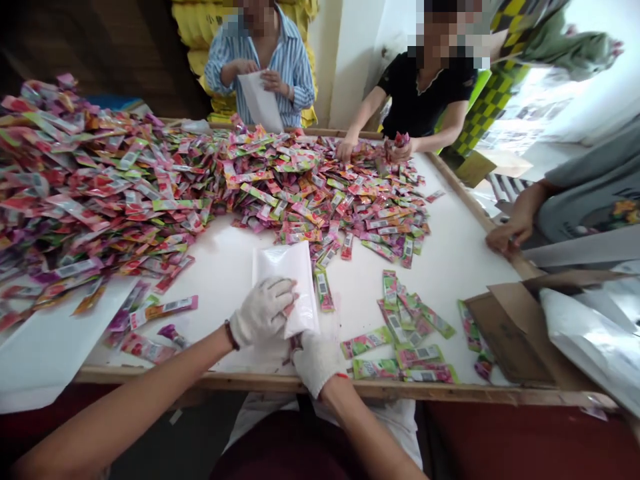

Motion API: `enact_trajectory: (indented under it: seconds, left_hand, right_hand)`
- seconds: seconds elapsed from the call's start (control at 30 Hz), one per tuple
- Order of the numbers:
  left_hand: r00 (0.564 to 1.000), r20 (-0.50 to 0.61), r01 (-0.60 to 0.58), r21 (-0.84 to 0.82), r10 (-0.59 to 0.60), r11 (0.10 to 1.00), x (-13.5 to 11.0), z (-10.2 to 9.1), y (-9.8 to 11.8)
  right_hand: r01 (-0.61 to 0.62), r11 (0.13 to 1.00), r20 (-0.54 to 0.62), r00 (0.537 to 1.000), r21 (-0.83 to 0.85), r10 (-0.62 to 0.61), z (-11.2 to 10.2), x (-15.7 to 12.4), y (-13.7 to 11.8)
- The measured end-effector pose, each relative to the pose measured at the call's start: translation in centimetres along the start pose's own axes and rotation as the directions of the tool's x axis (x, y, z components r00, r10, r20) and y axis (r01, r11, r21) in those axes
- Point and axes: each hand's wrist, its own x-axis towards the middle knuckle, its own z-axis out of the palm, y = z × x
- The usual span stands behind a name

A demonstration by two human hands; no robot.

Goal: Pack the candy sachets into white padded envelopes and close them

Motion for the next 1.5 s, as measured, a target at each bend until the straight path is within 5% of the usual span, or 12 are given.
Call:
enact_trajectory:
  seconds: [0.17, 0.27, 0.43, 0.6, 0.63, 0.67, 0.77, 0.87, 1.0, 1.1, 1.2, 1.5]
  left_hand:
    - [0.996, 0.029, 0.084, 0.077, -0.086, 0.994, 2.5, 2.6, -1.6]
    - [0.991, 0.010, 0.132, 0.071, -0.133, 0.989, 2.5, 3.5, -1.2]
    - [0.986, 0.018, 0.162, 0.059, -0.163, 0.985, 2.6, 3.5, -0.6]
    - [0.984, 0.011, 0.180, 0.060, -0.180, 0.982, 2.9, 3.7, -0.6]
    - [0.983, 0.012, 0.183, 0.067, -0.184, 0.981, 3.0, 3.6, -0.6]
    - [0.982, 0.015, 0.184, 0.073, -0.186, 0.980, 2.9, 3.4, -0.6]
    - [0.989, 0.013, 0.146, 0.066, -0.147, 0.987, 2.3, 2.0, 0.0]
    - [0.998, 0.062, 0.023, 0.020, -0.024, 1.000, 0.6, 0.7, 1.5]
    - [0.979, 0.204, -0.036, 0.050, 0.025, 0.998, -1.6, 0.7, 3.1]
    - [0.984, 0.167, 0.044, 0.067, -0.055, 0.997, -2.2, 0.9, 3.5]
    - [0.987, 0.109, 0.114, 0.062, -0.121, 0.991, -2.1, 0.5, 3.6]
    - [0.962, 0.179, 0.184, 0.132, -0.206, 0.974, -2.6, 0.6, 3.6]
  right_hand:
    - [0.106, 0.964, 0.007, 0.994, 0.245, -0.111, -1.3, -0.7, 1.5]
    - [0.294, 0.933, -0.121, 0.954, 0.208, -0.274, -1.7, -1.6, 2.9]
    - [0.554, 0.793, -0.224, 0.764, -0.255, -0.606, -1.4, -2.8, 4.8]
    - [0.752, 0.563, -0.174, 0.538, -0.342, -0.825, -1.1, -5.9, 5.5]
    - [0.766, 0.574, -0.182, 0.544, -0.290, -0.819, -1.1, -6.7, 5.6]
    - [0.745, 0.633, -0.207, 0.599, -0.211, -0.774, -1.3, -7.3, 5.8]
    - [0.452, 0.886, -0.268, 0.871, 0.106, -0.412, -2.3, -8.4, 6.0]
    - [0.184, 0.920, -0.173, 0.976, 0.345, -0.131, -3.6, -8.2, 5.8]
    - [-0.088, 0.838, 0.151, 0.989, 0.538, 0.007, -4.5, -7.1, 4.4]
    - [-0.200, 0.842, 0.317, 0.948, 0.501, 0.037, -4.6, -6.2, 2.9]
    - [-0.179, 0.881, 0.342, 0.939, 0.437, 0.021, -5.0, -5.7, 2.0]
    - [-0.120, 0.940, 0.299, 0.954, 0.318, 0.021, -5.9, -5.8, 1.7]
